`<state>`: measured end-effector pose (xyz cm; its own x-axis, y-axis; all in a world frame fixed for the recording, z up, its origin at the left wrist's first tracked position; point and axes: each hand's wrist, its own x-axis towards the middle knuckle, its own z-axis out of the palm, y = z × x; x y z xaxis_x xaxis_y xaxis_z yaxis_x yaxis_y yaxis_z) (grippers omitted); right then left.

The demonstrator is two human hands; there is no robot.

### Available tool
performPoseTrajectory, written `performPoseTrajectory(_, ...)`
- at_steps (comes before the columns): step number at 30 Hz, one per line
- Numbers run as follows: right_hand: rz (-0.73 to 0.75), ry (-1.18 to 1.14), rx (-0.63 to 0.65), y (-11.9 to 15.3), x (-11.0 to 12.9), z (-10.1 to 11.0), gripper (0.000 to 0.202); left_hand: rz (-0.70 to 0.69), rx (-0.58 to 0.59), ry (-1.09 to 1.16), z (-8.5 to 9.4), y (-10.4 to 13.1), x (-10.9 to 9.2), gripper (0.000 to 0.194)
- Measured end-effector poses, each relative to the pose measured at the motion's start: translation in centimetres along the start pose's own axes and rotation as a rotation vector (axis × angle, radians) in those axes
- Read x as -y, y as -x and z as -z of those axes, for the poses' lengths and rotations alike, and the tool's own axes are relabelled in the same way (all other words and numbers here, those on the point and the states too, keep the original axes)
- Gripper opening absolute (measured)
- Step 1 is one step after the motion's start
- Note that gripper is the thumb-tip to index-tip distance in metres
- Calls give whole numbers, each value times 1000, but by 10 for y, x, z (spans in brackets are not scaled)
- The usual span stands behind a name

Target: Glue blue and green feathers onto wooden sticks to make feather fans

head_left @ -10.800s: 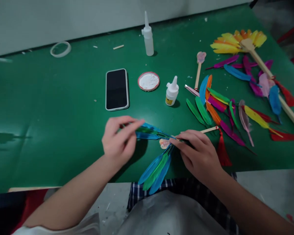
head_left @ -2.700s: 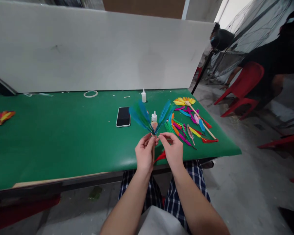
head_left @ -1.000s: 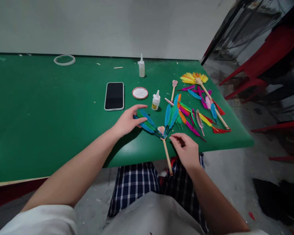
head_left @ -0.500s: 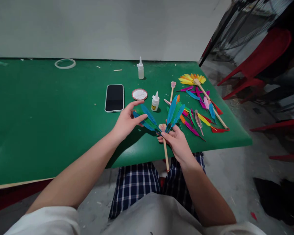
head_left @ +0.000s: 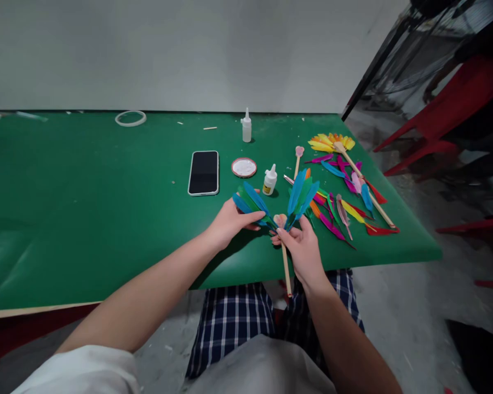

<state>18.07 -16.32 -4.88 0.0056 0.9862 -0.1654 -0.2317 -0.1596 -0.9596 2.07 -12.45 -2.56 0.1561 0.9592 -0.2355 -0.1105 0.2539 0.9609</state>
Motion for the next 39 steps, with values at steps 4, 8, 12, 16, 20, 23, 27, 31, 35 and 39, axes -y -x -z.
performPoseTrajectory(4,9,-22,-9,0,0,-3,40,91,112,7,-4,2,4,29)
performPoseTrajectory(8,-2,-60,7,-1,0,-7,39,98,134,-6,-6,3,8,26)
performPoseTrajectory(12,-56,-44,25,0,1,-9,33,60,79,11,-7,4,7,24)
performPoseTrajectory(16,-80,-13,27,0,3,-10,32,43,58,29,-8,4,7,24)
performPoseTrajectory(20,-54,-7,14,1,2,-12,30,51,92,42,-8,4,9,25)
performPoseTrajectory(23,-42,2,19,2,-1,-11,27,64,87,77,-7,3,11,23)
performPoseTrajectory(27,-33,39,20,2,-4,-10,21,73,80,95,-7,2,13,22)
performPoseTrajectory(31,-31,44,6,2,-4,-12,17,61,87,86,-8,2,12,21)
performPoseTrajectory(35,-26,45,-8,2,-4,-13,15,40,97,85,-10,3,12,20)
performPoseTrajectory(39,-32,62,-15,3,-3,-14,15,40,96,99,-11,4,12,18)
